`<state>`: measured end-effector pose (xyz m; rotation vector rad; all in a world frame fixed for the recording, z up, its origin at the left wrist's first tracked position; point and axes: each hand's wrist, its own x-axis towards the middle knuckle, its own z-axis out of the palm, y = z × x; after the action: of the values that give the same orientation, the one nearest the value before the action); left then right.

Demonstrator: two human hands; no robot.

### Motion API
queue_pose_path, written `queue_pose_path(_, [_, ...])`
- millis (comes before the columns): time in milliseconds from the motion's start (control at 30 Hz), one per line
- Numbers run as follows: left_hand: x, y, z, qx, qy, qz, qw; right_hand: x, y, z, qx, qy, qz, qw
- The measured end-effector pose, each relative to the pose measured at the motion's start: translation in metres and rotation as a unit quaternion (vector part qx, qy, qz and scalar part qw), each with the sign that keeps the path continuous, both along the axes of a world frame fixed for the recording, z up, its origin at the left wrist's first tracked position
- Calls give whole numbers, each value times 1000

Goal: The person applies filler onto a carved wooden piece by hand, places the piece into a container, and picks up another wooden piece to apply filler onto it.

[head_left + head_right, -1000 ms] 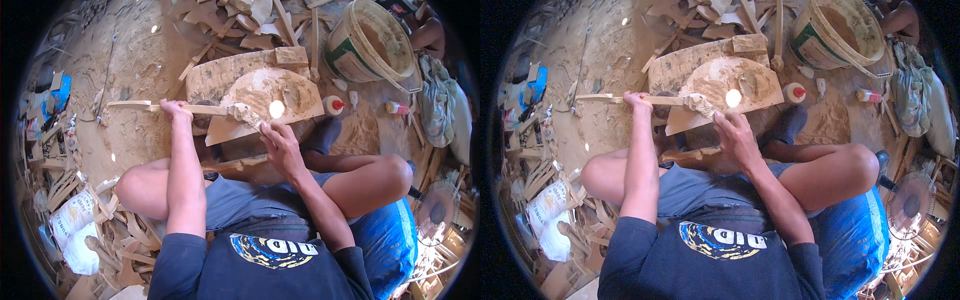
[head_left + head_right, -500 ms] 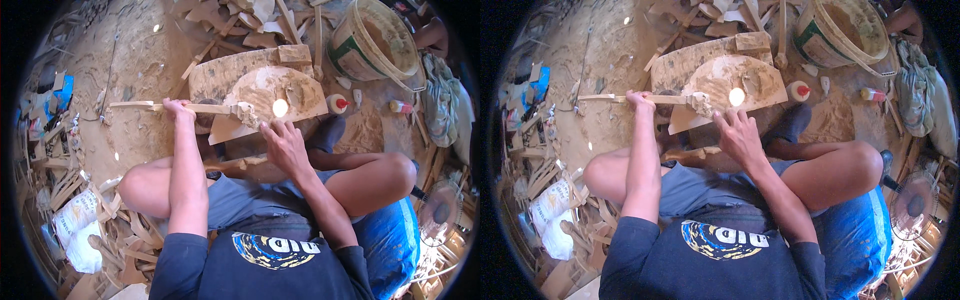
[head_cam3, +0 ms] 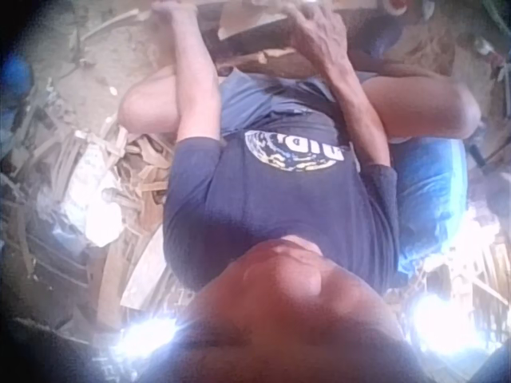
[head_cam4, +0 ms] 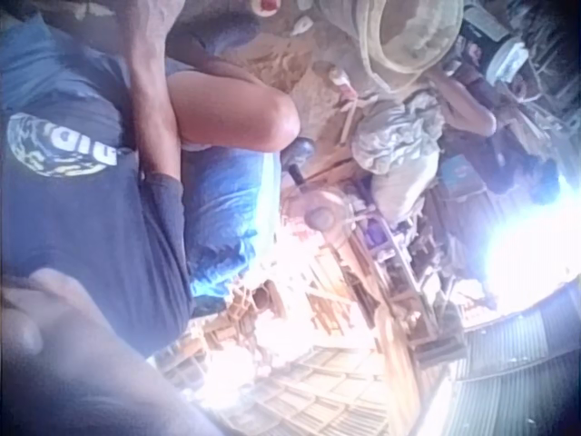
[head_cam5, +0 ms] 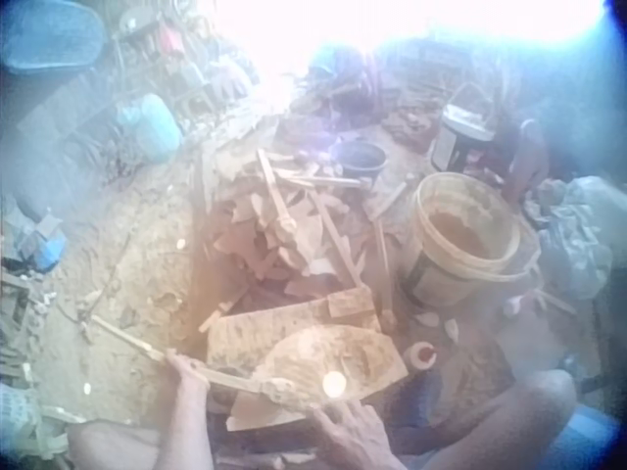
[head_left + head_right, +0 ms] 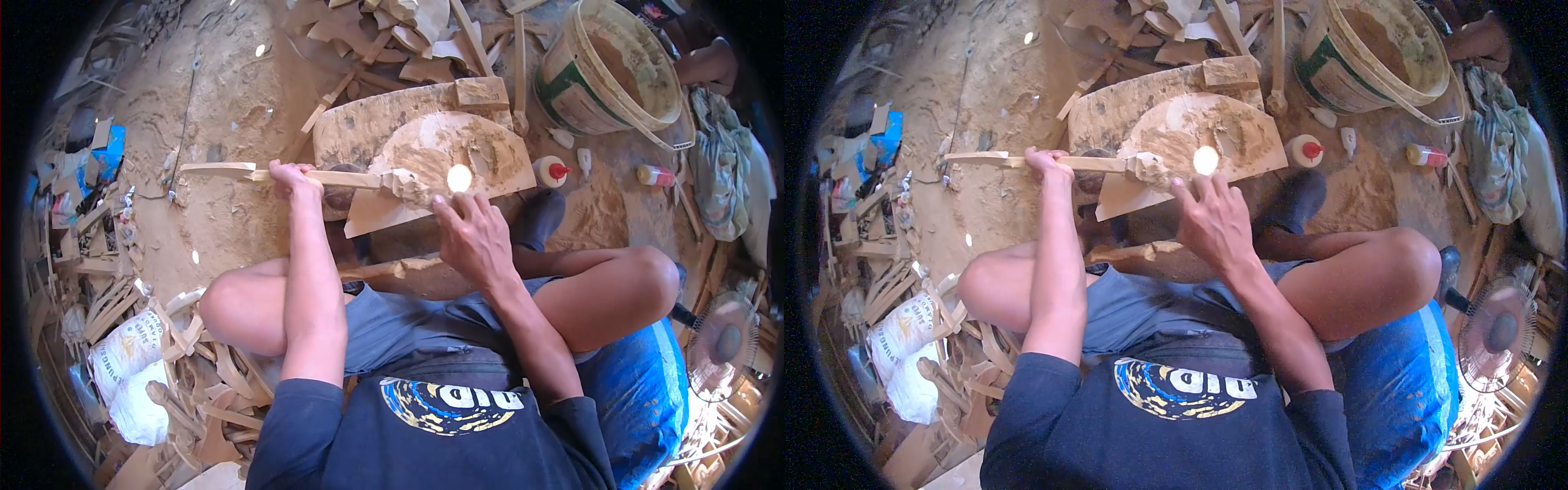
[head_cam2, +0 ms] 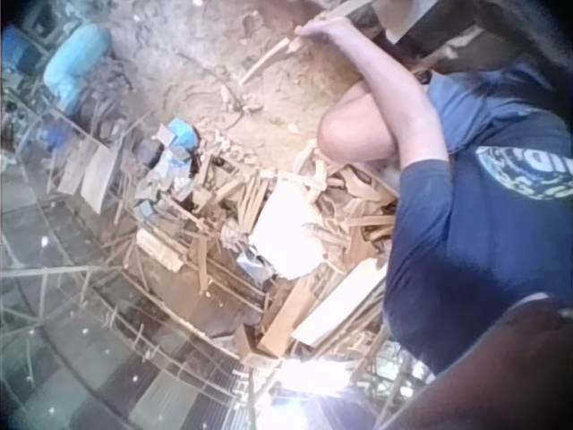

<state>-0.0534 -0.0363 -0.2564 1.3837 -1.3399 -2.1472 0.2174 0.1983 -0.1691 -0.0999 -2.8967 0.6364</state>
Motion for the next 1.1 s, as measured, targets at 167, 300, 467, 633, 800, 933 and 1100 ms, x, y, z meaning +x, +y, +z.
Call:
queue_pose_path(167, [2,26,48,-39,72,-38,996,-8,-11,6,81,-20,24,996])
queue_pose_path(300, [8,44,82,-76,139,-89,983,-5,-14,17,115,-58,30,991])
queue_pose_path(467, [13,42,93,-85,131,-84,984,6,-6,24,90,-119,16,989])
queue_pose_path(633, [17,53,100,-88,145,-92,981,0,-7,21,58,-61,18,996])
queue_pose_path(800, [19,51,103,-88,184,-99,974,3,-13,19,85,-77,28,993])
queue_pose_path(933, [21,53,104,-101,186,-104,972,5,-14,22,63,-118,13,991])
queue_pose_path(1100, [25,66,111,-119,218,-129,960,6,-13,17,87,-77,13,993])
